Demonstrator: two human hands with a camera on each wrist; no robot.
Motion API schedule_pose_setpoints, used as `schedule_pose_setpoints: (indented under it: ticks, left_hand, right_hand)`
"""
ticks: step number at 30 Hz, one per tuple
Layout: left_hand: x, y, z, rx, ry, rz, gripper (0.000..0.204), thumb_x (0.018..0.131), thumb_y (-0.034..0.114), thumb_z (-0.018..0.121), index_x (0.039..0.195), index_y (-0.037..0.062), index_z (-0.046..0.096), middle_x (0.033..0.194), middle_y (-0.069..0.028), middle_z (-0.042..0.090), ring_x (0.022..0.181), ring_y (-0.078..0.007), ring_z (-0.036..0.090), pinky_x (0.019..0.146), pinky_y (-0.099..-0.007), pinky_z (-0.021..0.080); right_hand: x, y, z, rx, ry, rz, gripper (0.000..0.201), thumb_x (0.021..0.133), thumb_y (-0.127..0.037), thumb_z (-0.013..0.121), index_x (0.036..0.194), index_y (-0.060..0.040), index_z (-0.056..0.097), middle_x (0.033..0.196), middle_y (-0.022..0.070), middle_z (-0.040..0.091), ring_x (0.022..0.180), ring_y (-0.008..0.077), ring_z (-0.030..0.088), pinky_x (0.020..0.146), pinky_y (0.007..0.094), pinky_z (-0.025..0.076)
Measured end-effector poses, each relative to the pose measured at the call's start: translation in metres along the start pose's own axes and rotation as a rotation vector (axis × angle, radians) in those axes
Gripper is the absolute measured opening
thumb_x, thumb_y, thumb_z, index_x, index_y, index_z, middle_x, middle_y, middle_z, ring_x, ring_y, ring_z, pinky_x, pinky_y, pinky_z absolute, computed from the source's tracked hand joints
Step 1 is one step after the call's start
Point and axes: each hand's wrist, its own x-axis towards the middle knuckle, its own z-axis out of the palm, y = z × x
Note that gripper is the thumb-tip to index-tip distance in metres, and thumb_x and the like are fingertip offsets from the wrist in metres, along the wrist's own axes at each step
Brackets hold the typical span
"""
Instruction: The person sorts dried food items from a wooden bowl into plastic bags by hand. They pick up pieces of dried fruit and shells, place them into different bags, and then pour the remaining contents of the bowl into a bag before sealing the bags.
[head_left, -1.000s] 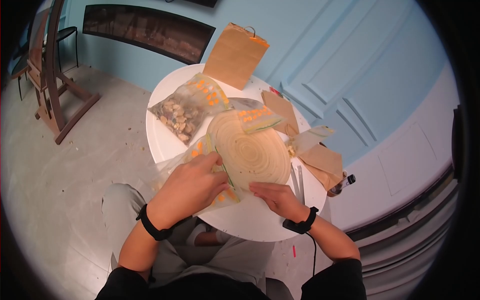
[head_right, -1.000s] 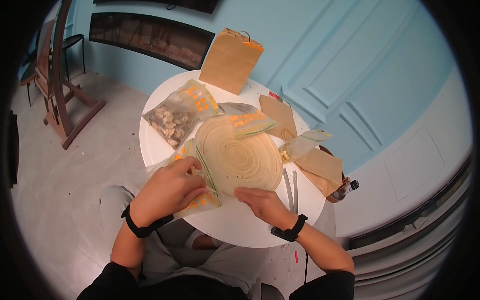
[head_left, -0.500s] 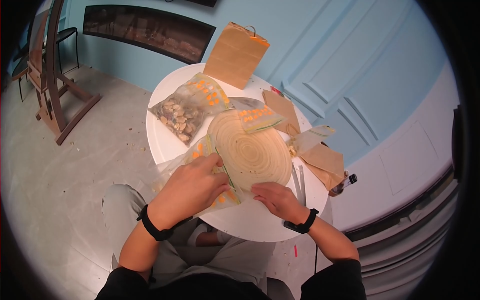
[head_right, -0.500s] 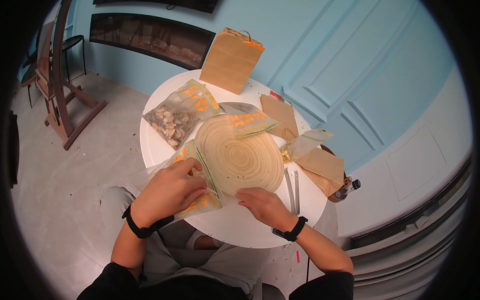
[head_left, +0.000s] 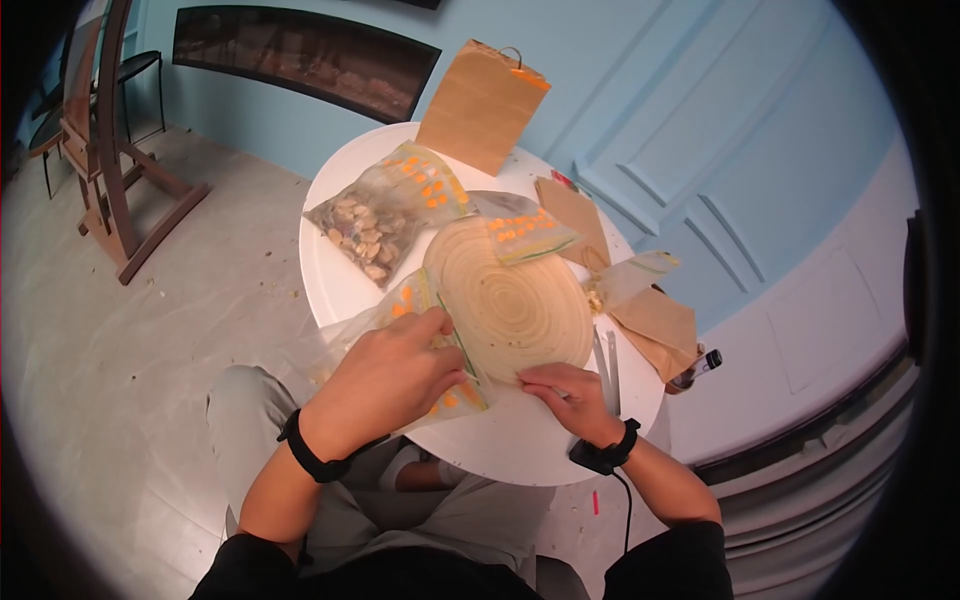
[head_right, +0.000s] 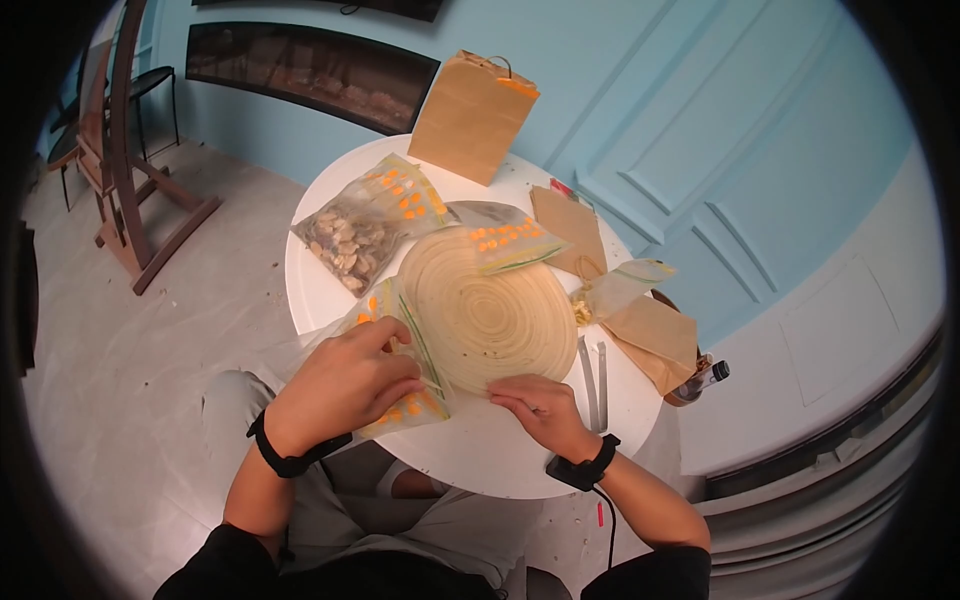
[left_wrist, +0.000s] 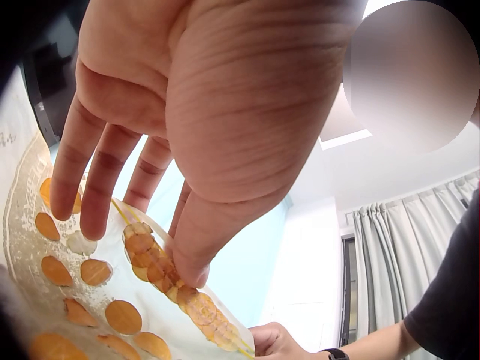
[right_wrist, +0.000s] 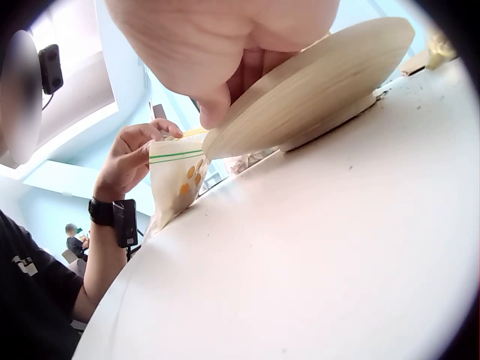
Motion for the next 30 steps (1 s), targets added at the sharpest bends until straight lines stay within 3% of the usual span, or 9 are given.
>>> schedule_pose_setpoints:
  ticks: [5, 8, 11, 14, 17, 20, 23, 30]
  left_hand:
    - [0.001, 0.002, 0.001, 0.025, -0.027, -0.01, 0.01, 0.086, 0.018, 0.075, 0.089, 0.0079, 0.073, 0.103, -0.0092, 0.063, 0.082, -0.0294, 0.066, 0.073, -0.0406, 0.055]
    - [0.002, 0.003, 0.001, 0.025, -0.026, -0.012, 0.01, 0.086, 0.017, 0.075, 0.09, 0.008, 0.074, 0.103, -0.0092, 0.063, 0.083, -0.0298, 0.066, 0.074, -0.0407, 0.055]
    - [0.002, 0.003, 0.002, 0.029, -0.02, -0.007, 0.01, 0.086, 0.017, 0.075, 0.09, 0.008, 0.074, 0.103, -0.0093, 0.063, 0.083, -0.0301, 0.067, 0.074, -0.0408, 0.055]
    - [0.003, 0.003, 0.003, 0.029, -0.026, -0.01, 0.01, 0.085, 0.017, 0.076, 0.09, 0.0079, 0.074, 0.102, -0.0095, 0.063, 0.083, -0.0301, 0.067, 0.074, -0.0408, 0.055]
    - [0.003, 0.002, 0.004, 0.023, -0.028, -0.012, 0.011, 0.086, 0.018, 0.075, 0.09, 0.0079, 0.074, 0.102, -0.0097, 0.063, 0.084, -0.03, 0.067, 0.074, -0.0409, 0.055]
    - [0.003, 0.003, 0.004, 0.031, -0.031, -0.022, 0.012, 0.086, 0.019, 0.075, 0.09, 0.0079, 0.075, 0.102, -0.0099, 0.063, 0.084, -0.0302, 0.067, 0.074, -0.0408, 0.055]
    - [0.004, 0.004, 0.003, 0.033, -0.031, -0.017, 0.012, 0.086, 0.019, 0.075, 0.09, 0.0078, 0.075, 0.102, -0.0102, 0.063, 0.084, -0.0305, 0.067, 0.074, -0.0406, 0.055]
    - [0.003, 0.003, 0.004, 0.034, -0.035, -0.014, 0.012, 0.086, 0.019, 0.075, 0.089, 0.0075, 0.074, 0.103, -0.0106, 0.063, 0.085, -0.0308, 0.067, 0.075, -0.0409, 0.055]
  right_hand:
    - [0.005, 0.004, -0.003, -0.044, -0.046, -0.113, 0.014, 0.09, -0.002, 0.073, 0.104, -0.0006, 0.075, 0.103, 0.0137, 0.076, 0.094, 0.0269, 0.074, 0.083, 0.0338, 0.057]
    - [0.005, -0.007, -0.006, 0.069, -0.053, 0.151, 0.014, 0.092, -0.003, 0.071, 0.106, -0.0003, 0.075, 0.104, 0.0142, 0.076, 0.094, 0.0231, 0.074, 0.083, 0.0316, 0.057]
    - [0.004, -0.004, -0.008, 0.077, 0.023, 0.275, 0.014, 0.094, -0.003, 0.069, 0.107, -0.0001, 0.074, 0.105, 0.0141, 0.076, 0.093, 0.0207, 0.074, 0.082, 0.0296, 0.056]
    - [0.006, 0.005, -0.007, 0.112, 0.105, 0.29, 0.013, 0.096, -0.004, 0.068, 0.107, 0.0004, 0.074, 0.103, 0.0135, 0.076, 0.091, 0.0188, 0.073, 0.081, 0.028, 0.056]
    - [0.01, 0.002, -0.012, 0.005, 0.048, 0.235, 0.019, 0.095, -0.005, 0.068, 0.114, -0.0006, 0.072, 0.109, 0.0132, 0.074, 0.096, 0.0247, 0.072, 0.084, 0.0304, 0.056]
    - [0.016, -0.01, -0.011, -0.215, -0.092, -0.113, 0.029, 0.092, -0.006, 0.07, 0.121, -0.0019, 0.068, 0.12, 0.0131, 0.07, 0.104, 0.0296, 0.069, 0.09, 0.0345, 0.056]
    - [0.014, -0.013, -0.01, -0.325, -0.247, -0.196, 0.037, 0.09, -0.007, 0.071, 0.126, -0.0028, 0.065, 0.127, 0.0133, 0.067, 0.111, 0.0326, 0.066, 0.094, 0.0384, 0.055]
    - [0.005, -0.011, -0.008, -0.404, -0.209, -0.199, 0.036, 0.087, -0.004, 0.07, 0.123, -0.0028, 0.067, 0.125, 0.0127, 0.068, 0.11, 0.0293, 0.068, 0.093, 0.0381, 0.057]
